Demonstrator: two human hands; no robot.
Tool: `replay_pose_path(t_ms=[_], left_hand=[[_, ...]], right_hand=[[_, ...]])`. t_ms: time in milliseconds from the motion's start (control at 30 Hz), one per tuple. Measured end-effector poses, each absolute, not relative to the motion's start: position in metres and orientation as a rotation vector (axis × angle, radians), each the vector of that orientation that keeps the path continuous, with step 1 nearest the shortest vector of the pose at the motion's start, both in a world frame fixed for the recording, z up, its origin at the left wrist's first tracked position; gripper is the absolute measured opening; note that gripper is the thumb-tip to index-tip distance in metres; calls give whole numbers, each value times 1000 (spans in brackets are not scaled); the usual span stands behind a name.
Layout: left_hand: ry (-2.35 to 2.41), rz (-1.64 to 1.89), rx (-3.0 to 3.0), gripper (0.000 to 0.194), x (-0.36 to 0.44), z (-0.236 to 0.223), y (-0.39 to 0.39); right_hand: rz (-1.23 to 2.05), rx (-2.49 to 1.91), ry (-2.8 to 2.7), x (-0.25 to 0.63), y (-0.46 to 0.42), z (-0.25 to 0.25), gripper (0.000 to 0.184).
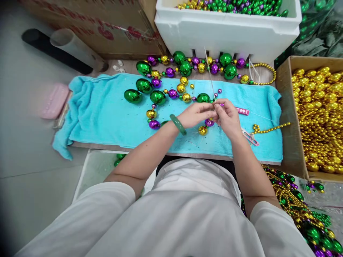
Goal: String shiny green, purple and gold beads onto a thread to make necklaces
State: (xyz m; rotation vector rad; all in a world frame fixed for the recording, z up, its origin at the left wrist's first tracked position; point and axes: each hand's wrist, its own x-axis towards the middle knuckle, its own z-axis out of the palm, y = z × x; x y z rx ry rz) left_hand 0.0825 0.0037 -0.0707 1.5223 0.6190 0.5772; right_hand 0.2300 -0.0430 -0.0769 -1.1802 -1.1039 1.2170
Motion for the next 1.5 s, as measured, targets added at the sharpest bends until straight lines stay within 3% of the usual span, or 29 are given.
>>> replay_pose_path(t_ms=[167, 400, 600, 733, 800, 867, 933, 1067, 1267, 1500], left_hand=[[817, 606, 1522, 30, 81, -83, -4], [713, 594, 1494, 50, 86, -83, -23], [731, 515, 1813, 28, 73, -81, -37], [832, 402, 2086, 29, 59, -87, -44], [905, 346, 2220, 43, 49, -88, -48], [1019, 291, 2345, 70, 35, -87, -54], [1181, 238, 2447, 79, 18, -83, -61], [1480, 164, 2564, 63, -18, -79, -67], [1573, 29, 2610, 22, -49, -82, -60], [1618, 104, 2624, 23, -76, -88, -55]], right_hand=[[1280, -1144, -1009, 232, -54, -82, 19], [1110, -1075, -893, 228, -60, -68, 12], [981, -1071, -855, 232, -62, -36, 9], [807, -976, -810, 248, -65, -13, 3], [700, -959, -800, 259, -68, -9, 5], [599, -997, -759, 271, -71, -11, 8], [537, -1056, -701, 284, -73, -18, 12], [510, -1140, -614, 309, -78, -31, 22], [504, -1234, -521, 330, -76, -42, 33], [563, -1314, -426, 339, -72, -66, 29]])
